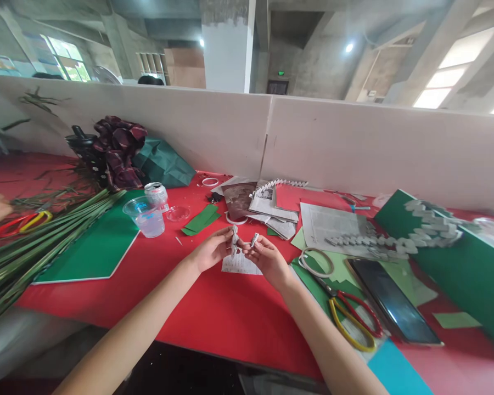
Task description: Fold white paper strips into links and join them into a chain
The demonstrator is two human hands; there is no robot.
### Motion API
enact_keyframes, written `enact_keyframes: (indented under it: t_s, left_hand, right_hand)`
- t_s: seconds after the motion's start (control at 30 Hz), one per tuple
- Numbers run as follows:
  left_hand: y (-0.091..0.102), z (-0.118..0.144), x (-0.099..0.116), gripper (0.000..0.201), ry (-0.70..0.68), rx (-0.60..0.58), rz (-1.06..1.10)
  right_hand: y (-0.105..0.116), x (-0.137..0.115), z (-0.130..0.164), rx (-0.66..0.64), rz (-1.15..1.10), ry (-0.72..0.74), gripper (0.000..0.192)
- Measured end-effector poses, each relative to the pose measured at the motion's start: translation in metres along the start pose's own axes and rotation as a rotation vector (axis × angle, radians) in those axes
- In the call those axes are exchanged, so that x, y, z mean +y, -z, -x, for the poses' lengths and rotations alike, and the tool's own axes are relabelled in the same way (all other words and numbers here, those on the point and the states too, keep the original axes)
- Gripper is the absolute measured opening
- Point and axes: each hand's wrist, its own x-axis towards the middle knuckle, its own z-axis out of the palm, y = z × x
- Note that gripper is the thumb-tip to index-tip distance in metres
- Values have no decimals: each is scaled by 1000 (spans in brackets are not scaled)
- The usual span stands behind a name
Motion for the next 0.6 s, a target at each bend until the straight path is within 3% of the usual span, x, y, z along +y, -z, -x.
enact_keyframes:
  t_s: [0.13,0.33,0.6]
  left_hand:
    - [-2,2,1,24,8,35,-7]
    - [2,0,-3,31,-40,144,-67]
    - [2,2,-7,32,5,97,-48]
  right_hand:
    - [-3,0,1,45,18,26,23]
    - [-9,0,3,280,164,234,20]
    - [-5,-4,4,212,82,150,21]
